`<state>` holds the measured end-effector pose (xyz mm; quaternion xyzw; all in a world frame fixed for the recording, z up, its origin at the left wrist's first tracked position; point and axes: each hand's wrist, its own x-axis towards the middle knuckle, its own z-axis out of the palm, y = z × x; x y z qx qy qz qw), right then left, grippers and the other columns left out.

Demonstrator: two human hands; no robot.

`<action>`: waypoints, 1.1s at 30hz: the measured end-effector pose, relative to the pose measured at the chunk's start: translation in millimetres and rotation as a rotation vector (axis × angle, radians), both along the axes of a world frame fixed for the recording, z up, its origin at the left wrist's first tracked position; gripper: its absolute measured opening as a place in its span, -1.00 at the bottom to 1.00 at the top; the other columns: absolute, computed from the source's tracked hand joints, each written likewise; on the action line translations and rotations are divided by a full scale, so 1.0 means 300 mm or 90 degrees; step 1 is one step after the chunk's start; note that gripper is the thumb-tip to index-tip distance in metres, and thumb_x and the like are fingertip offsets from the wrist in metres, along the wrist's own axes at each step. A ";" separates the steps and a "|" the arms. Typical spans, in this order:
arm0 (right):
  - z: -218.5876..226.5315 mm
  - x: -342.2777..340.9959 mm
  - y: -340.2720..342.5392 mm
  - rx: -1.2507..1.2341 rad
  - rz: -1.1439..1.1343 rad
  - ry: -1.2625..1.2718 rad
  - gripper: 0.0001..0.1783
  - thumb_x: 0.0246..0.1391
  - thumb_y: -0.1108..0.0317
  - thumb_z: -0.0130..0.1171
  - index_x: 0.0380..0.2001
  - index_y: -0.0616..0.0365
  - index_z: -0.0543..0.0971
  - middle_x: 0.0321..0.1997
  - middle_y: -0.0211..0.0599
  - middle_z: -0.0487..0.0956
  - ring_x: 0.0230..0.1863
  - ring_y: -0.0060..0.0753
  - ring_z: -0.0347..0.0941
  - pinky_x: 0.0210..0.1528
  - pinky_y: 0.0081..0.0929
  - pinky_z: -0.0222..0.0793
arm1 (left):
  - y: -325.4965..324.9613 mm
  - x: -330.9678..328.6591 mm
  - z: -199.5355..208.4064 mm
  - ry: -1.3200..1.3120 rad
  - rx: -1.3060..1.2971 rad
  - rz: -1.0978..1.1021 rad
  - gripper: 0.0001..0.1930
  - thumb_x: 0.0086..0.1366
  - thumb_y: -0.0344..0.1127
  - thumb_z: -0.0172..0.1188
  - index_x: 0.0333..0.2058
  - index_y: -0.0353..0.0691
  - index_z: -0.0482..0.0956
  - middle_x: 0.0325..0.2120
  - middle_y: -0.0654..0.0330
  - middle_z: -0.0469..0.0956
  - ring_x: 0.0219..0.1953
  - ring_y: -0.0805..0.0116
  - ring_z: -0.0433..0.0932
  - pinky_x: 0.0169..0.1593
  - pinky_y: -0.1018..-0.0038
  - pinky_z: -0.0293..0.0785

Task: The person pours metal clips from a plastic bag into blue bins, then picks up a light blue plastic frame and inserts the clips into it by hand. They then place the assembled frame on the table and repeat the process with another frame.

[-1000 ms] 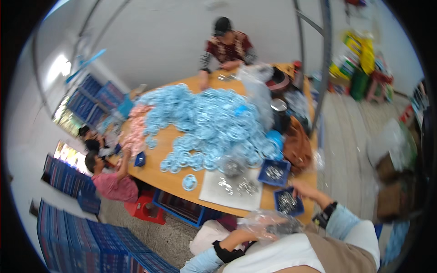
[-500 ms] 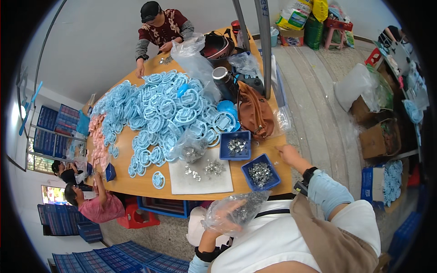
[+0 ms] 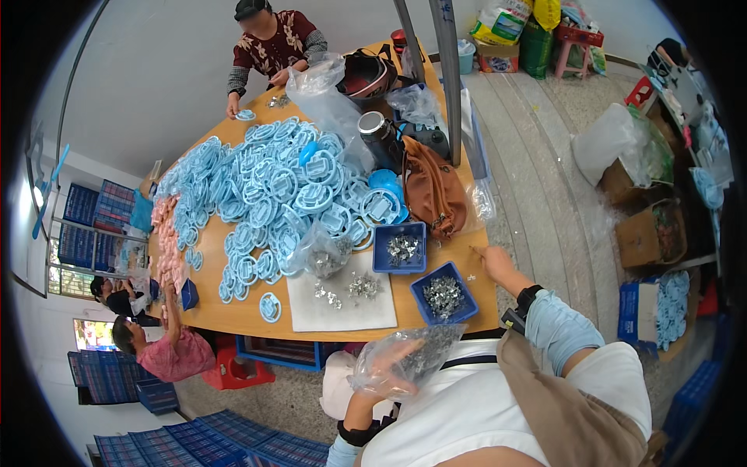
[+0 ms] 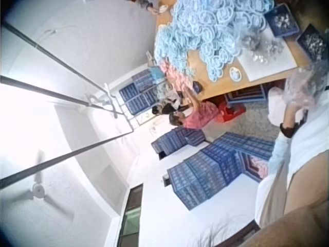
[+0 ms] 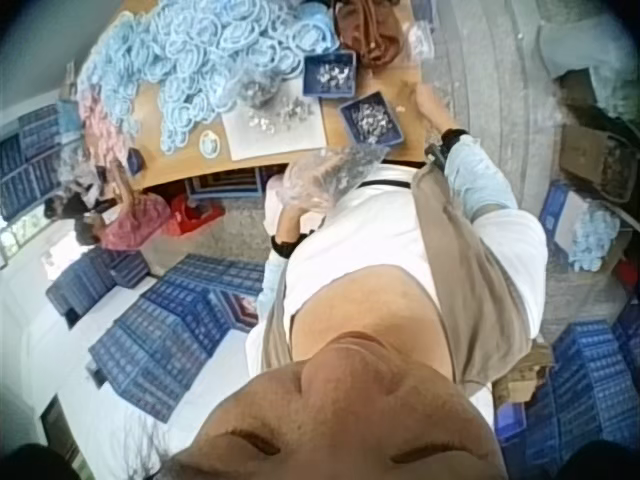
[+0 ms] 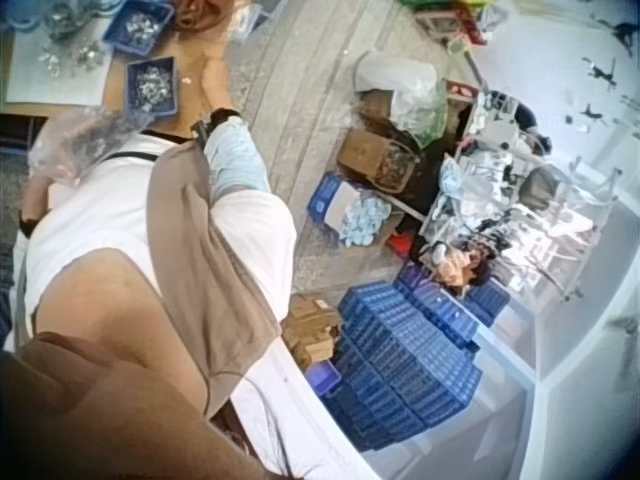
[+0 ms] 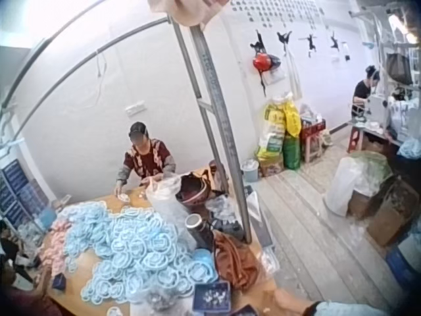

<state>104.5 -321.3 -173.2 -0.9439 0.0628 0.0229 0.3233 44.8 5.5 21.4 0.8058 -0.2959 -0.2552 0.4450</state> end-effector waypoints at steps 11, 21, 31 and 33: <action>-0.012 -0.040 -0.011 -0.052 0.062 0.047 -0.65 -0.14 0.42 -0.03 -0.20 0.05 0.54 -0.45 0.07 0.50 -0.39 0.08 0.44 -0.33 -0.15 0.36 | 0.126 -0.090 -0.162 0.221 0.044 0.049 -0.07 -0.49 0.05 0.38 0.00 -0.20 0.39 -0.07 0.09 0.43 0.00 0.12 0.37 0.09 0.32 0.23; 0.038 -0.061 -0.013 -0.031 0.065 0.065 -0.68 -0.13 0.42 -0.03 -0.24 0.05 0.55 -0.42 0.07 0.51 -0.35 0.07 0.44 -0.29 -0.15 0.35 | -0.017 -0.021 -0.002 0.011 -0.022 -0.024 -0.06 -0.53 -0.01 0.39 0.00 -0.24 0.39 -0.06 0.08 0.43 0.00 0.11 0.37 0.09 0.31 0.22; 0.102 -0.046 0.048 -0.030 0.105 0.082 -0.69 -0.11 0.42 -0.07 -0.26 0.11 0.55 -0.44 0.09 0.50 -0.37 0.08 0.44 -0.29 -0.15 0.35 | -0.016 -0.034 0.000 0.047 -0.026 -0.006 -0.05 -0.46 0.11 0.38 0.01 -0.23 0.37 -0.05 0.08 0.42 0.01 0.10 0.36 0.11 0.30 0.20; 0.092 -0.046 0.057 -0.022 0.103 0.074 -0.69 -0.12 0.43 -0.06 -0.25 0.12 0.55 -0.44 0.09 0.50 -0.37 0.09 0.44 -0.29 -0.15 0.35 | -0.028 -0.033 0.016 0.056 -0.052 0.006 -0.04 -0.44 0.16 0.36 0.02 -0.23 0.36 -0.04 0.09 0.42 0.01 0.10 0.36 0.11 0.30 0.20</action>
